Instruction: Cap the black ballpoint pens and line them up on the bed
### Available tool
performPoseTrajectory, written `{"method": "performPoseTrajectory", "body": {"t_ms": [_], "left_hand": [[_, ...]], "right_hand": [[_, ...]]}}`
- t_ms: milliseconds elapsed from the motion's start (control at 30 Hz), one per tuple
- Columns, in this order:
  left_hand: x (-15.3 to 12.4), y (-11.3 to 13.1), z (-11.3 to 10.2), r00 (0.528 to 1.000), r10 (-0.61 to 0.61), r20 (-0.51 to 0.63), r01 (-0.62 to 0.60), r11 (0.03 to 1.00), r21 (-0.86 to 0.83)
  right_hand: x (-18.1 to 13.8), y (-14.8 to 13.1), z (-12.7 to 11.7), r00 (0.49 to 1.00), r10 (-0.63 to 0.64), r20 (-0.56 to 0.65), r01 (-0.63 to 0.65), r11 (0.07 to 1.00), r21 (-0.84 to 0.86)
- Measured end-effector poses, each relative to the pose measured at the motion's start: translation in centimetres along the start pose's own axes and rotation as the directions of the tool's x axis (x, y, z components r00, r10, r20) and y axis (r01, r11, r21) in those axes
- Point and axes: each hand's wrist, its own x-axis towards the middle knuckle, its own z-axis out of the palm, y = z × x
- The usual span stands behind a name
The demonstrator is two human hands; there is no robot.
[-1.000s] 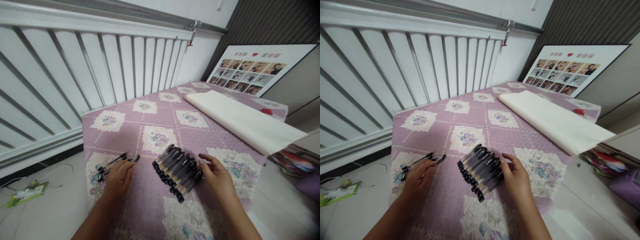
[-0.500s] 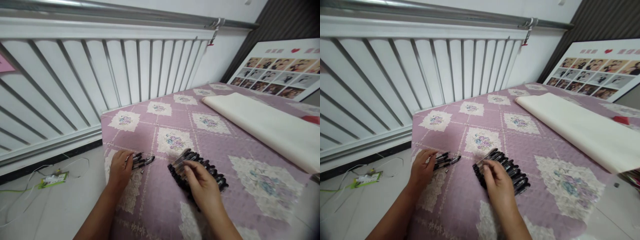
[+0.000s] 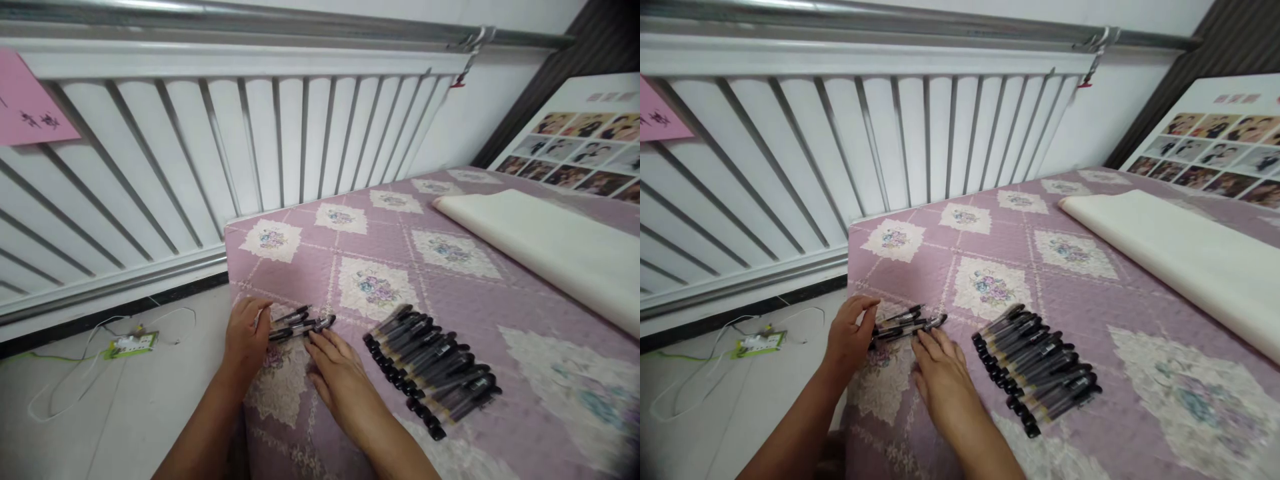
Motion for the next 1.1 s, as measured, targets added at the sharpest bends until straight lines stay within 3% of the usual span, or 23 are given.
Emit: {"method": "performPoseTrajectory", "body": {"t_ms": [100, 233, 400, 567, 833, 1100], "left_hand": [[-0.2, 0.1, 0.0, 1.000, -0.007, 0.014, 0.007, 1.000, 0.001], [-0.7, 0.6, 0.6, 0.991, 0.035, 0.126, -0.045, 0.996, 0.077], [-1.3, 1.7, 1.3, 0.950, 0.086, 0.302, -0.153, 0.967, 0.205], [-1.7, 2.7, 1.7, 0.901, 0.065, 0.430, -0.203, 0.937, 0.284], [-1.9, 3.0, 2.1, 0.888, 0.046, 0.457, -0.209, 0.926, 0.314], [-2.2, 3.2, 1.9, 0.907, 0.084, 0.412, -0.205, 0.944, 0.258]], "right_hand": [[0.1, 0.1, -0.2, 1.000, -0.002, -0.001, 0.002, 1.000, -0.002], [0.3, 0.1, -0.7, 0.999, 0.025, -0.020, -0.025, 1.000, 0.001], [0.3, 0.0, -0.4, 0.998, -0.045, -0.040, 0.044, 0.999, -0.026], [0.3, 0.1, 0.1, 1.000, -0.026, 0.008, 0.026, 0.995, -0.101], [0.2, 0.8, 0.0, 1.000, -0.027, -0.012, 0.025, 0.992, -0.121], [-0.1, 2.8, -0.7, 0.993, 0.051, -0.107, -0.052, 0.999, 0.002]]}}
